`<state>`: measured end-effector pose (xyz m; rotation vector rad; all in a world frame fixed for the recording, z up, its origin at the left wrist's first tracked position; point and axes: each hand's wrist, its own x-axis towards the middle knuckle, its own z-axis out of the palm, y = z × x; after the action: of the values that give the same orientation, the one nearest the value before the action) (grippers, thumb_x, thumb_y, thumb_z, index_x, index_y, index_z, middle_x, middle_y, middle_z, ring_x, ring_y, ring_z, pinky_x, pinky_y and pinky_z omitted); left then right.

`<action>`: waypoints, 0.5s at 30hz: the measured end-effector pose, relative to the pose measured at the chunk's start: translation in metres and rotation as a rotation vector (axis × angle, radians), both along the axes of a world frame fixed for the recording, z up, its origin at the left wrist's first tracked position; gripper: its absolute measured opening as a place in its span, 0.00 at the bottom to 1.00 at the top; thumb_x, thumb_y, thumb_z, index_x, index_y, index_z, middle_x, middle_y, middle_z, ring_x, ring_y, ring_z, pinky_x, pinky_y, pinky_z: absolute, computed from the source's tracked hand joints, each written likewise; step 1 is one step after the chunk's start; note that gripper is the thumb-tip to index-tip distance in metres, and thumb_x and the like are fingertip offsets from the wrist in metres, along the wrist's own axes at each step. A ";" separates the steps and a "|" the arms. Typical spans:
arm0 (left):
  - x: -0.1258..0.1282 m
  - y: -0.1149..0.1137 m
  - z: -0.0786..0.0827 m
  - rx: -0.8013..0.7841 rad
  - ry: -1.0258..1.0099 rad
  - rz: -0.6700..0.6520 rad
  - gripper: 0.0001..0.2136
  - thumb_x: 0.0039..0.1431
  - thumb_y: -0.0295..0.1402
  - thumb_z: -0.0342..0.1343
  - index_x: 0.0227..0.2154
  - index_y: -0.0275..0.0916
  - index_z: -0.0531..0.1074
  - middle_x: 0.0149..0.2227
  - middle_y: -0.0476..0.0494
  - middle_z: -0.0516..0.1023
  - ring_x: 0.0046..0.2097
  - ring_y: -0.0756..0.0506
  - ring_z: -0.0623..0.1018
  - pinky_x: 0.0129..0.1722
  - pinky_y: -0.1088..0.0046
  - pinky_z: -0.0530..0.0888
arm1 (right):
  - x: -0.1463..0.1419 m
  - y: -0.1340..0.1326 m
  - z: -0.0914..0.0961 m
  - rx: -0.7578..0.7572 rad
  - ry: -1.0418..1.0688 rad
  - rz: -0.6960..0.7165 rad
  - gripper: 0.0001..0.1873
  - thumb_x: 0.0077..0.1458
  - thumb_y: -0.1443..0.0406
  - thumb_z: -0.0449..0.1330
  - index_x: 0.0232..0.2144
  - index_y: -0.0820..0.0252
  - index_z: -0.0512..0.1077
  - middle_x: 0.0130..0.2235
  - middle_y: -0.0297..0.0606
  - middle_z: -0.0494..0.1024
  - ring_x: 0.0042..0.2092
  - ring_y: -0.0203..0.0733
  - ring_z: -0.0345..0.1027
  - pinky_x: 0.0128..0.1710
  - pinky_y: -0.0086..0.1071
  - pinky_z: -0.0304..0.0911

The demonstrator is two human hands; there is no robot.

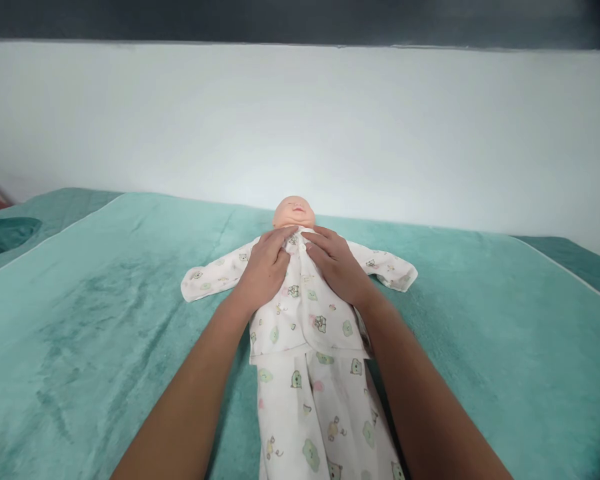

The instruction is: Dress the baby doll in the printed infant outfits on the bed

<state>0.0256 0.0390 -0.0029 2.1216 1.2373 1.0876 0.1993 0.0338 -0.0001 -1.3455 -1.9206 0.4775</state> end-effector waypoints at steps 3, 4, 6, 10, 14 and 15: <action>0.000 0.000 0.000 0.000 -0.003 -0.001 0.23 0.62 0.26 0.39 0.58 0.41 0.65 0.60 0.45 0.68 0.62 0.45 0.64 0.63 0.61 0.61 | 0.000 0.000 0.002 -0.047 -0.040 0.015 0.21 0.65 0.57 0.45 0.54 0.47 0.71 0.63 0.34 0.63 0.67 0.47 0.49 0.66 0.48 0.45; 0.000 0.001 0.000 0.002 -0.004 -0.001 0.23 0.62 0.26 0.39 0.58 0.41 0.65 0.60 0.45 0.68 0.62 0.45 0.64 0.63 0.61 0.61 | 0.000 0.000 0.003 -0.071 -0.041 0.009 0.22 0.64 0.57 0.45 0.55 0.47 0.70 0.64 0.34 0.62 0.67 0.48 0.48 0.66 0.49 0.44; 0.000 0.001 0.000 0.007 -0.005 0.000 0.22 0.62 0.26 0.39 0.57 0.41 0.65 0.60 0.44 0.68 0.62 0.45 0.65 0.63 0.61 0.62 | -0.001 -0.001 0.004 -0.112 -0.034 -0.010 0.23 0.64 0.56 0.45 0.56 0.47 0.69 0.65 0.34 0.60 0.67 0.48 0.46 0.66 0.50 0.42; 0.000 0.000 -0.001 0.018 -0.008 -0.005 0.22 0.62 0.26 0.39 0.57 0.40 0.65 0.59 0.44 0.69 0.61 0.45 0.65 0.63 0.62 0.62 | -0.001 -0.001 0.005 -0.126 -0.017 0.015 0.23 0.64 0.56 0.45 0.57 0.47 0.68 0.64 0.33 0.61 0.68 0.46 0.44 0.67 0.49 0.40; -0.001 0.000 -0.002 0.024 -0.012 -0.004 0.22 0.62 0.25 0.39 0.56 0.40 0.65 0.59 0.45 0.69 0.61 0.45 0.65 0.62 0.62 0.62 | 0.000 0.000 0.005 -0.150 -0.003 0.015 0.23 0.64 0.57 0.45 0.57 0.47 0.68 0.65 0.33 0.60 0.68 0.45 0.44 0.67 0.47 0.40; -0.001 0.000 -0.002 0.024 -0.011 -0.002 0.22 0.62 0.25 0.39 0.56 0.41 0.65 0.59 0.45 0.69 0.61 0.45 0.65 0.62 0.61 0.62 | 0.000 0.000 0.005 -0.162 0.008 0.005 0.23 0.63 0.57 0.46 0.57 0.46 0.68 0.65 0.33 0.59 0.68 0.45 0.44 0.67 0.48 0.40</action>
<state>0.0250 0.0393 -0.0045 2.1314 1.2225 1.1176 0.1988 0.0335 0.0053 -1.4385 -1.9131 0.6524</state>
